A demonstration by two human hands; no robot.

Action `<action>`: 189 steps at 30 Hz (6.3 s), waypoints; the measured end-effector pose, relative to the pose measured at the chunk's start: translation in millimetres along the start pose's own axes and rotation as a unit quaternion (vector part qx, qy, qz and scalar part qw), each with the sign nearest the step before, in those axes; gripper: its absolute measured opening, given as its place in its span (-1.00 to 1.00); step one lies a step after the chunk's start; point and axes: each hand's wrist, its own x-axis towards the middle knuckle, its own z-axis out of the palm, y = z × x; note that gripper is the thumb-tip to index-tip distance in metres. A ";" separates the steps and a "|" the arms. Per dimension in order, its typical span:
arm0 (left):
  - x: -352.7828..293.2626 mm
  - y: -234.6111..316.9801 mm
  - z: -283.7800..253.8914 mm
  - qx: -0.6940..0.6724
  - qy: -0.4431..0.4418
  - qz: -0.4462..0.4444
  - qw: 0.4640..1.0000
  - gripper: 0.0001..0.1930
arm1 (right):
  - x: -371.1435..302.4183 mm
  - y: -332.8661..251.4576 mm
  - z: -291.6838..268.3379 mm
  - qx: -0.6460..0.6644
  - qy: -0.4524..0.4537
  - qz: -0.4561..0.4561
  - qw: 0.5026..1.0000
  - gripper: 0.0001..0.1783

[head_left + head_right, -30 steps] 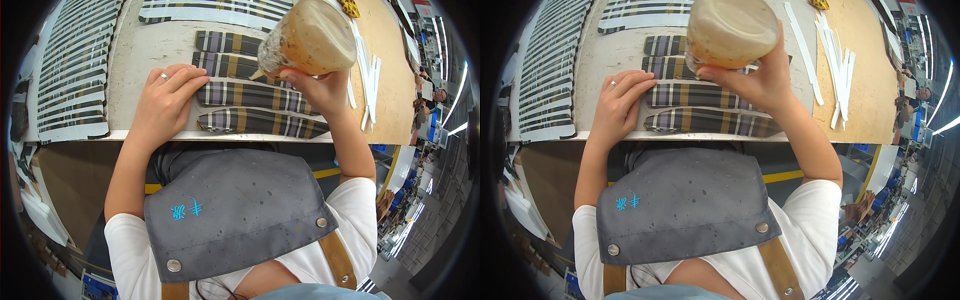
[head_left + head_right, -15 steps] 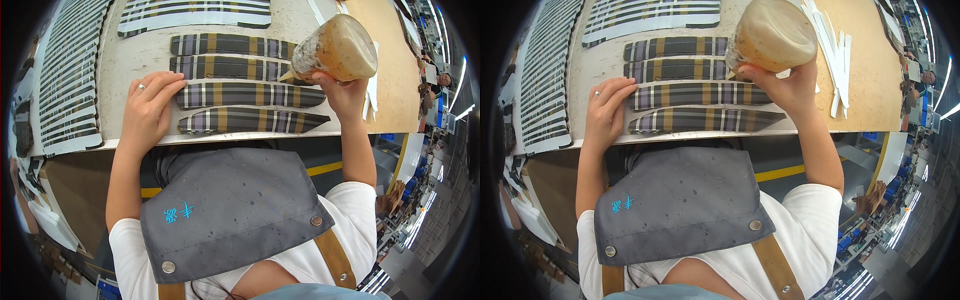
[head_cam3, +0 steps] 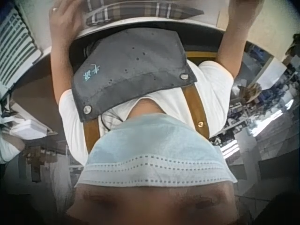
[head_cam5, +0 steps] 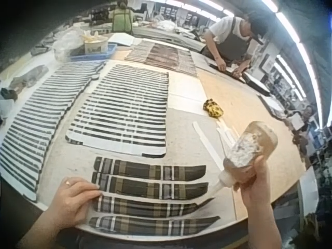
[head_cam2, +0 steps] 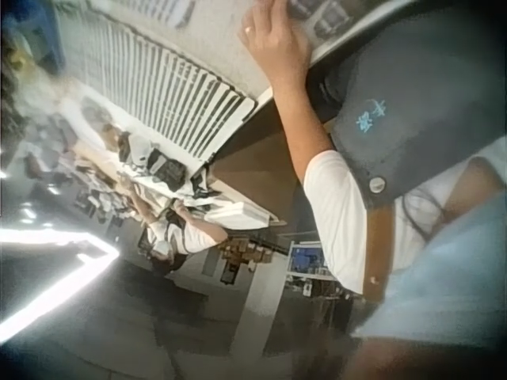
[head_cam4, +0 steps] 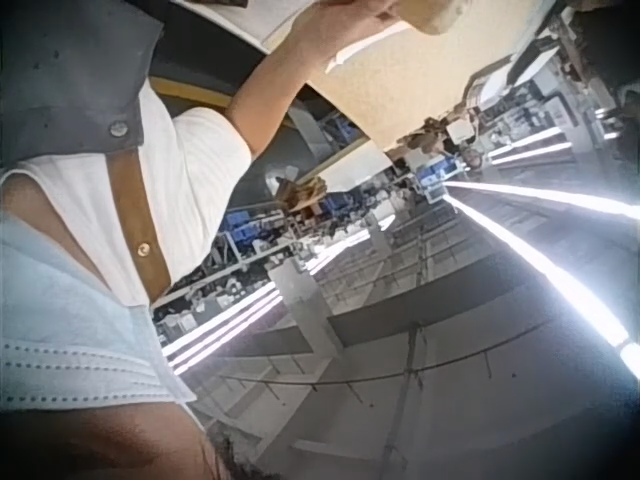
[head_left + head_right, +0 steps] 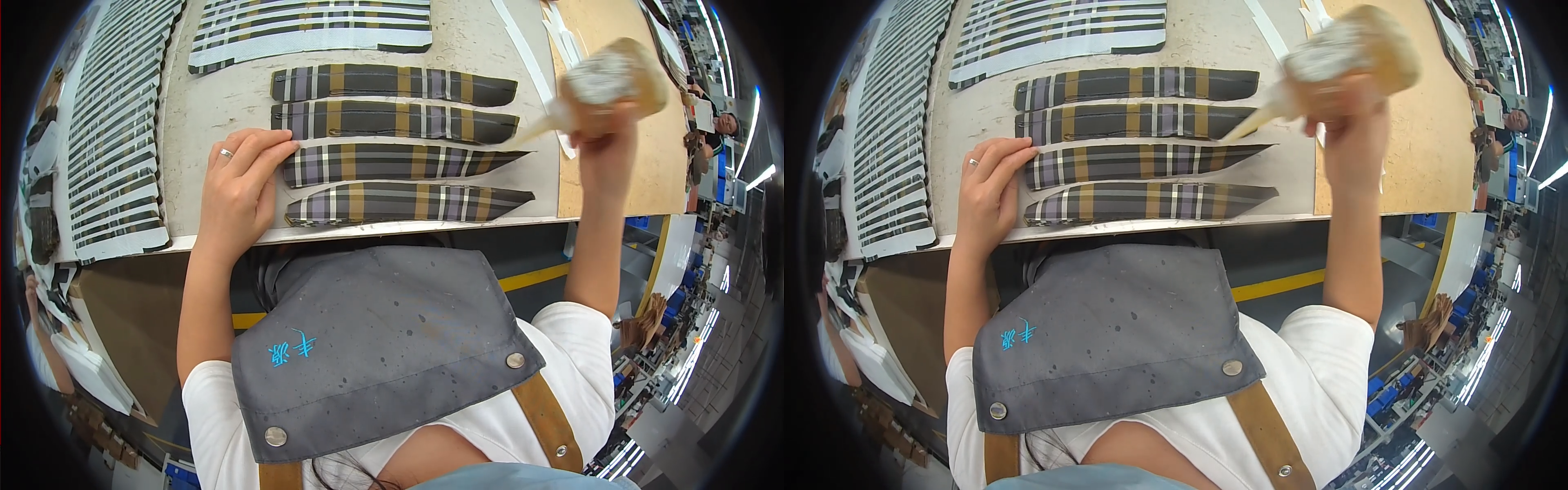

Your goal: Applying glue and attaching lining strips to leather components for assembly.

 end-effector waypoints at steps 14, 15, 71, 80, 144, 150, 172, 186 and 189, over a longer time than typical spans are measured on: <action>-1.2 -1.2 -5.3 -0.034 0.028 0.003 0.999 -0.63 | 9.8 -112.3 -121.7 -0.160 0.276 -0.110 0.941 -0.39; 1.7 1.8 -8.6 -0.050 0.032 0.006 0.998 -0.65 | 0.2 -110.6 -138.7 -0.334 0.296 -0.048 0.894 -0.40; 23.2 60.1 -5.7 -0.012 -0.144 0.054 0.988 -0.72 | 44.4 51.3 -50.2 -0.560 0.003 0.043 0.827 -0.74; 38.2 54.2 -12.3 -0.098 -0.061 0.034 0.993 -0.76 | 40.4 52.6 -43.0 -0.578 0.008 0.017 0.816 -0.73; 51.0 23.6 6.1 0.065 -0.074 -0.115 0.989 -0.85 | 2.3 49.6 92.3 -0.598 -0.334 -0.059 0.726 -0.82; 51.3 49.7 9.5 0.020 -0.090 0.004 0.996 -0.69 | -2.4 49.9 92.8 -0.614 -0.326 -0.085 0.714 -0.83; 51.3 55.0 17.4 -0.012 -0.179 -0.006 0.984 -0.63 | -14.5 41.4 33.5 -0.483 -0.173 0.047 0.857 -0.77; 53.6 55.0 14.8 -0.011 -0.180 -0.005 0.984 -0.67 | -16.0 39.4 30.7 -0.520 -0.196 -0.018 0.831 -0.80; 53.1 53.8 14.7 -0.010 -0.179 -0.002 0.984 -0.67 | -16.4 39.3 16.6 -0.550 -0.146 -0.036 0.821 -0.81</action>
